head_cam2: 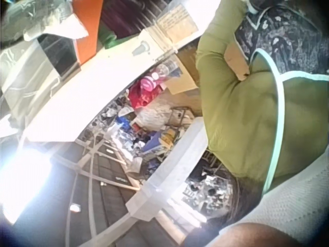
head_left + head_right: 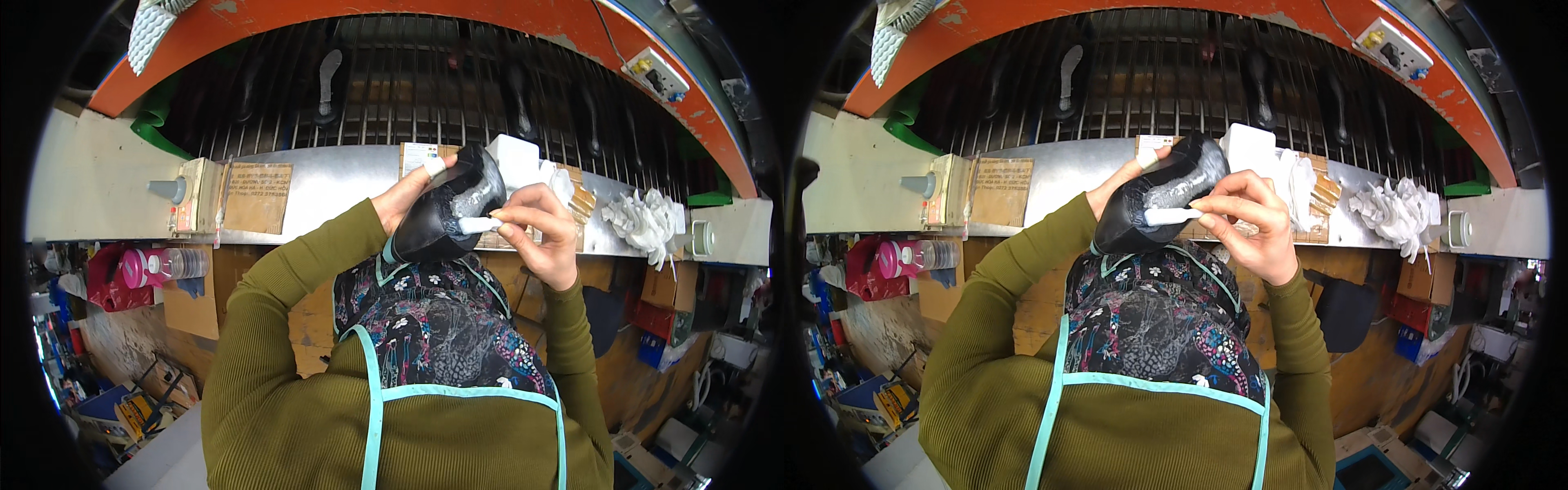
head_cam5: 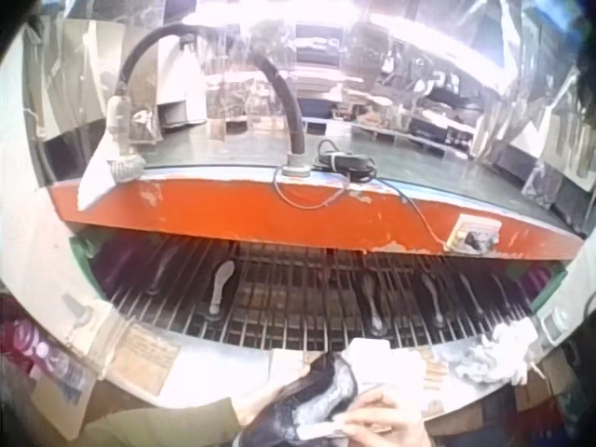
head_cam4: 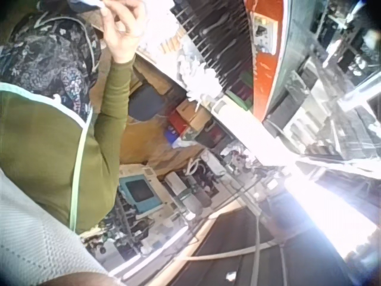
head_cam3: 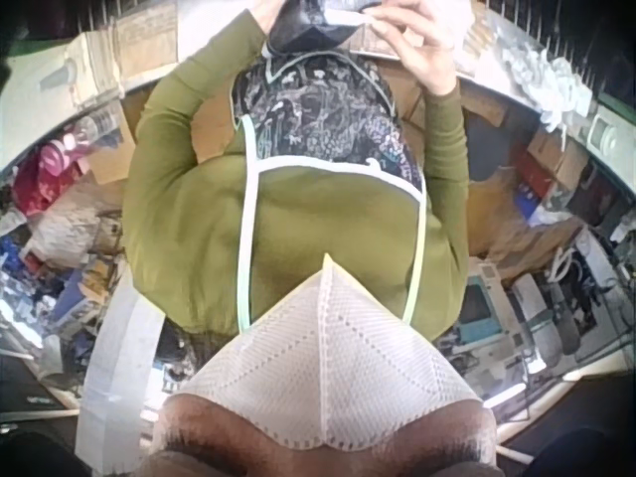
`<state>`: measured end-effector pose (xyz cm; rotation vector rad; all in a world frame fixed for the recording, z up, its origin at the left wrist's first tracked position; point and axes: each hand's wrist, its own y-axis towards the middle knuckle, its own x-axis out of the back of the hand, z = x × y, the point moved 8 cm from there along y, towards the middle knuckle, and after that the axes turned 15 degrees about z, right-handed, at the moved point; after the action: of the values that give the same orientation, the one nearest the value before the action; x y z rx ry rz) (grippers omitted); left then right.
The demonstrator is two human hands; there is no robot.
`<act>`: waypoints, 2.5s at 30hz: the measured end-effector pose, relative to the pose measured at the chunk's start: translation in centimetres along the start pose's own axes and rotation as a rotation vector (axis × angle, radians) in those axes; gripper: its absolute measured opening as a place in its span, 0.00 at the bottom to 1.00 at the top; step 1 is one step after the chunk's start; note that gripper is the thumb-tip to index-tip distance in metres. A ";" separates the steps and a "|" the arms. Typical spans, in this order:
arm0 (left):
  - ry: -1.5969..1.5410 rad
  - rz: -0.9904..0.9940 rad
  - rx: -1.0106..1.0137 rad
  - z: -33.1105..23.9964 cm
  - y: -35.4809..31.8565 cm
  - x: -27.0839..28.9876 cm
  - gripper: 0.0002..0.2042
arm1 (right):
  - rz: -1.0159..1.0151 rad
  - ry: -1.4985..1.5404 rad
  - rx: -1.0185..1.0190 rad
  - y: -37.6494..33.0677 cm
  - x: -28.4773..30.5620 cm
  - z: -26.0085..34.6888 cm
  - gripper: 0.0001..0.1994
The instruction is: The person holds a black shoe and repeatedly applies a white substance to the sole using a small brush, then wipes the sole with a white cloth. The person rotates the shoe to access different areas of the sole and continues the application and wiping cycle throughout the clip.
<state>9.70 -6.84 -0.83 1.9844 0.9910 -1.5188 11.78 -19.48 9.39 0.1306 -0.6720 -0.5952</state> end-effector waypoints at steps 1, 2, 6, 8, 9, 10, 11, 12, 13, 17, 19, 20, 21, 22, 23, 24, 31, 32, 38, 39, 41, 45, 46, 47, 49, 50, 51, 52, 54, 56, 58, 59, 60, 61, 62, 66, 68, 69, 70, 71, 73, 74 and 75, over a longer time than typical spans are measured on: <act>-0.032 0.080 0.026 0.5 0.3 0.5 0.23 | 0.019 0.001 0.018 0.5 0.1 0.2 0.07; -0.119 0.184 0.056 1.3 0.5 1.0 0.24 | 0.037 0.002 0.036 1.0 0.2 0.4 0.07; 0.058 0.343 0.128 2.4 0.5 0.5 0.27 | 0.116 -0.026 0.094 2.3 0.7 0.8 0.08; 0.670 0.233 0.064 2.0 -0.8 -0.3 0.29 | 0.148 -0.002 0.081 2.7 0.8 0.3 0.08; 0.727 0.201 0.139 2.4 -1.0 0.0 0.31 | 0.161 0.017 0.083 2.9 0.7 0.3 0.09; 0.784 0.174 0.216 2.7 -1.2 0.3 0.33 | 0.173 0.035 0.085 3.2 0.6 0.3 0.09; 0.588 0.188 0.401 3.9 -1.2 1.3 0.35 | 0.186 0.061 0.090 3.4 0.6 0.4 0.10; 0.486 0.346 0.443 5.9 -0.7 2.8 0.35 | 0.216 0.067 0.108 3.8 0.5 0.5 0.10; 0.382 0.498 0.493 7.9 -0.5 4.4 0.35 | 0.247 0.078 0.131 4.2 0.5 0.5 0.10; -0.262 0.799 0.777 12.2 0.9 4.8 0.36 | 0.357 0.154 0.180 5.5 0.5 0.8 0.08; -0.214 0.785 0.750 12.6 1.3 4.3 0.36 | 0.414 0.204 0.208 6.0 0.4 0.8 0.08; -0.190 0.776 0.743 12.8 1.4 4.2 0.36 | 0.439 0.211 0.201 6.3 0.3 0.7 0.08; -0.173 0.772 0.743 13.0 1.5 4.2 0.36 | 0.459 0.220 0.193 6.4 0.3 0.7 0.08; -0.166 0.761 0.743 13.2 1.6 4.1 0.36 | 0.478 0.228 0.184 6.5 0.2 0.6 0.08; -0.160 0.761 0.745 13.4 1.8 4.0 0.36 | 0.485 0.231 0.198 6.6 0.3 0.6 0.08; -0.158 0.758 0.735 13.5 1.7 4.0 0.36 | 0.511 0.246 0.176 6.8 -0.1 0.5 0.08; -0.147 0.756 0.708 13.5 1.6 3.7 0.37 | 0.618 0.180 0.272 7.2 -0.1 0.5 0.08; -0.148 0.754 0.708 13.5 1.6 3.6 0.37 | 0.623 0.137 0.337 7.1 0.1 0.7 0.08; -0.158 0.738 0.726 14.0 1.7 3.3 0.38 | 0.517 0.191 0.191 7.6 0.1 0.0 0.09; -0.156 0.739 0.724 14.2 1.6 3.3 0.38 | 0.538 0.202 0.182 7.4 -0.1 -0.1 0.08; -0.157 0.735 0.714 14.2 1.6 3.4 0.38 | 0.584 0.225 0.165 6.8 -0.6 -0.3 0.08; -0.159 0.725 0.718 14.3 1.4 3.5 0.39 | 0.647 0.324 0.040 5.0 -0.2 -1.6 0.08; -0.157 0.721 0.719 14.3 1.4 3.5 0.39 | 0.641 0.322 0.046 4.6 0.4 -1.9 0.08; -0.159 0.718 0.721 14.4 1.3 3.5 0.39 | 0.634 0.320 0.051 4.3 1.0 -2.2 0.08; -0.164 0.716 0.737 14.7 1.4 3.4 0.40 | 0.570 0.301 0.037 3.8 1.6 -2.6 0.08; -0.167 0.717 0.744 14.8 1.4 3.4 0.40 | 0.523 0.278 0.019 3.9 1.7 -2.6 0.08; -0.172 0.711 0.748 15.0 1.4 3.5 0.40 | 0.476 0.260 0.005 4.2 1.3 -2.3 0.08; -0.173 0.704 0.753 15.1 1.4 3.6 0.40 | 0.428 0.238 -0.010 4.6 1.1 -2.1 0.08; -0.170 0.697 0.777 15.6 1.4 3.6 0.41 | 0.429 0.247 -0.013 4.9 0.3 -2.1 0.09; -0.176 0.686 0.791 15.7 1.5 3.6 0.41 | 0.429 0.271 0.001 4.8 -0.1 -2.5 0.09; -0.170 0.678 0.787 15.5 1.4 3.6 0.41 | 0.488 0.317 -0.071 4.0 -0.3 -3.2 0.08; -0.166 0.668 0.781 15.5 1.4 3.6 0.41 | 0.512 0.329 -0.091 3.4 -0.2 -3.5 0.08; -0.166 0.661 0.774 15.4 1.4 3.8 0.42 | 0.536 0.343 -0.114 2.7 -0.2 -3.8 0.08; -0.162 0.649 0.764 15.3 1.4 3.9 0.42 | 0.539 0.348 -0.118 2.3 0.4 -3.9 0.07; -0.160 0.636 0.750 15.2 1.2 4.1 0.42 | 0.517 0.354 -0.101 1.8 1.2 -4.3 0.07; -0.127 0.562 0.616 13.9 0.6 4.7 0.43 | 0.151 0.638 -0.271 -3.6 5.4 -9.0 0.10; -0.090 0.483 0.486 12.2 0.4 5.4 0.43 | -0.128 0.794 -0.343 -8.2 6.9 -13.0 0.13; -0.066 0.437 0.407 10.9 0.2 5.8 0.44 | -0.235 0.774 -0.411 -11.0 6.9 -15.3 0.12; -0.042 0.398 0.328 9.4 0.0 6.2 0.44 | -0.344 0.747 -0.482 -13.8 6.6 -16.9 0.11; -0.014 0.344 0.217 7.1 -0.2 6.8 0.44 | -0.401 0.651 -0.598 -16.0 5.4 -17.8 0.11; 0.033 0.250 -0.030 2.1 -1.0 7.5 0.44 | -0.450 0.500 -0.768 -19.6 2.3 -19.5 0.10; 0.044 0.209 -0.154 -0.4 -1.5 7.5 0.45 | -0.442 0.452 -0.827 -20.9 0.4 -20.5 0.10; 0.053 0.172 -0.256 -2.4 -2.0 7.3 0.45 | -0.423 0.177 -0.887 -21.4 -0.3 -20.5 0.09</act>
<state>10.67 -1.89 -7.00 1.8828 0.9557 -1.1900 14.12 -38.54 -13.25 -0.5104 -0.1587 -1.2233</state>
